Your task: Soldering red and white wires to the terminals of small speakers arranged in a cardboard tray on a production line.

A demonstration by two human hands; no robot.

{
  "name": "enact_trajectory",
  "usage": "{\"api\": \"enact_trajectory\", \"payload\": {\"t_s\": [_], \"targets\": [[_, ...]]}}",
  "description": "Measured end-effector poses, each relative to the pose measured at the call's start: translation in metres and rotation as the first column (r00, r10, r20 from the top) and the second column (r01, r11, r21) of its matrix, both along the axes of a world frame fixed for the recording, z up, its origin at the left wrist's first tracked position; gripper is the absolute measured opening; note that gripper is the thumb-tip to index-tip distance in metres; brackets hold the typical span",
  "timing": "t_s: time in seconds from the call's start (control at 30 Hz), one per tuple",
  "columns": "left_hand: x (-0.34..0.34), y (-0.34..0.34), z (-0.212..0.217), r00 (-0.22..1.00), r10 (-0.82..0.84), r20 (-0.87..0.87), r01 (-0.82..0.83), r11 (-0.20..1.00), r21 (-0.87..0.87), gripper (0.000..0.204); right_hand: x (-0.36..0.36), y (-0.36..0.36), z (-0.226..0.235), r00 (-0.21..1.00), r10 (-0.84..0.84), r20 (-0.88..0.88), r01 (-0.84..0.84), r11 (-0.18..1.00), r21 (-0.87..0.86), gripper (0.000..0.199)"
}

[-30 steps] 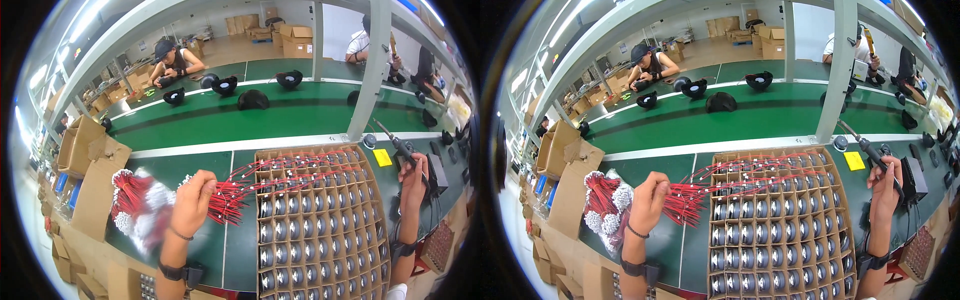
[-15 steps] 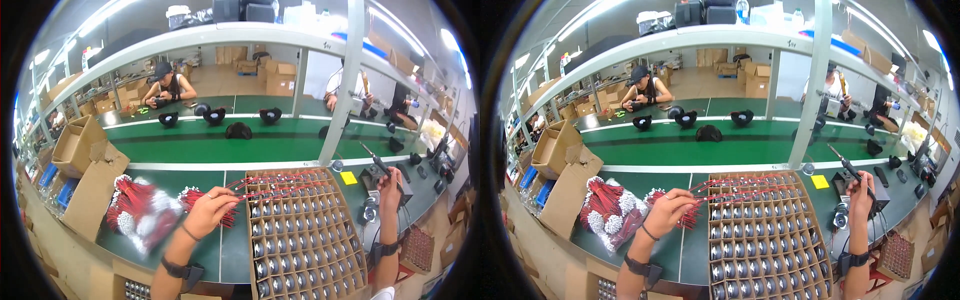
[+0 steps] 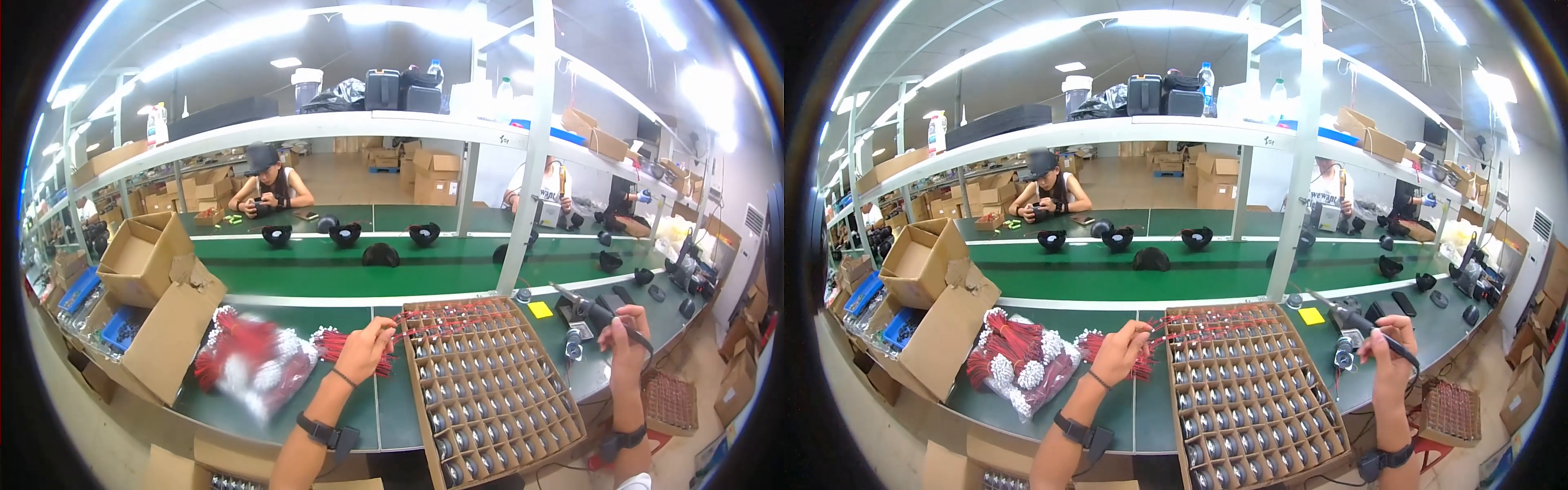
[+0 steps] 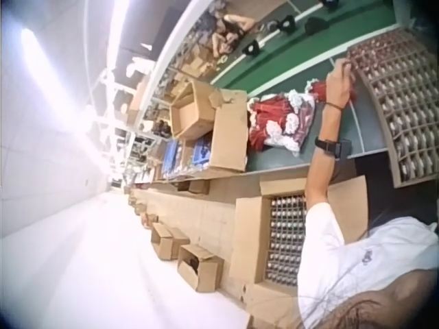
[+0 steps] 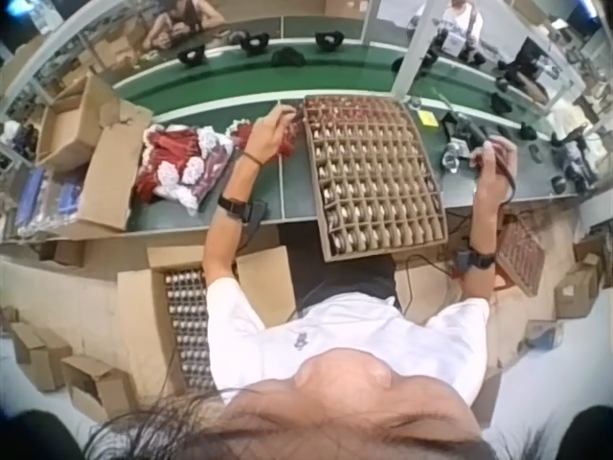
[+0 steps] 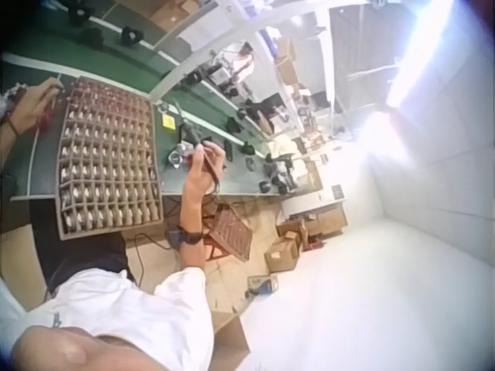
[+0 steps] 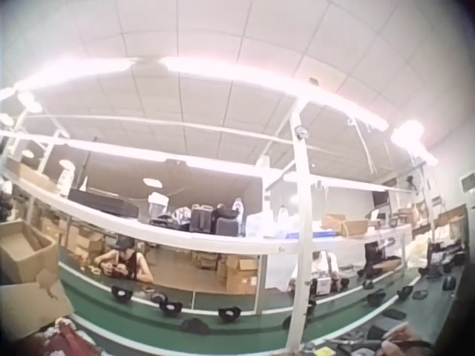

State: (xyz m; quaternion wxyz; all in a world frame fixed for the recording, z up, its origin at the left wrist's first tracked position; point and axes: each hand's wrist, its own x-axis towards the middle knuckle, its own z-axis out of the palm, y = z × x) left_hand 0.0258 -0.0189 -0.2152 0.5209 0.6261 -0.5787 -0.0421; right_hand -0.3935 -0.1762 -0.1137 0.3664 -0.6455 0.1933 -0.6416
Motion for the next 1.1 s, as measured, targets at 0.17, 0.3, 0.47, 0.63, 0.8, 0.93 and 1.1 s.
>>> {"api": "enact_trajectory", "payload": {"t_s": [0.17, 0.3, 0.47, 0.63, 0.8, 0.93, 1.1], "targets": [[-0.007, -0.004, -0.005, 0.997, -0.041, -0.059, 0.048, 0.993, 0.112, 0.017, 0.041, 0.021, -0.003, 0.986, 0.080, -0.149, -0.092, 0.993, -0.077, 0.017], [-0.008, -0.003, -0.010, 0.994, -0.105, 0.008, 0.103, 0.988, 0.111, 0.016, 0.071, 0.020, -0.009, 0.977, 0.108, -0.185, -0.126, 0.988, -0.088, 0.018], [-0.003, -0.011, -0.023, 0.968, -0.116, 0.224, 0.119, 0.993, 0.001, 0.017, 0.093, 0.008, -0.016, 0.945, 0.089, -0.316, -0.159, 0.966, -0.203, 0.027], [-0.009, -0.009, -0.016, 0.976, -0.131, 0.172, 0.125, 0.991, 0.047, 0.017, 0.114, 0.008, -0.018, 0.921, -0.023, -0.388, -0.148, 0.903, -0.405, 0.036], [-0.022, -0.004, -0.007, 0.995, -0.068, 0.076, 0.066, 0.997, 0.032, 0.014, 0.127, -0.002, -0.033, 0.928, 0.098, -0.360, -0.195, 0.950, -0.243, 0.023], [-0.025, -0.004, -0.002, 0.999, -0.035, 0.034, 0.036, 0.999, -0.018, 0.014, 0.136, -0.011, -0.041, 0.934, 0.164, -0.316, -0.203, 0.974, -0.096, 0.021], [-0.027, -0.005, 0.000, 0.992, 0.003, -0.127, 0.007, 0.997, 0.079, 0.012, 0.147, -0.018, -0.039, 0.927, 0.195, -0.321, -0.207, 0.978, -0.002, 0.017]]}}
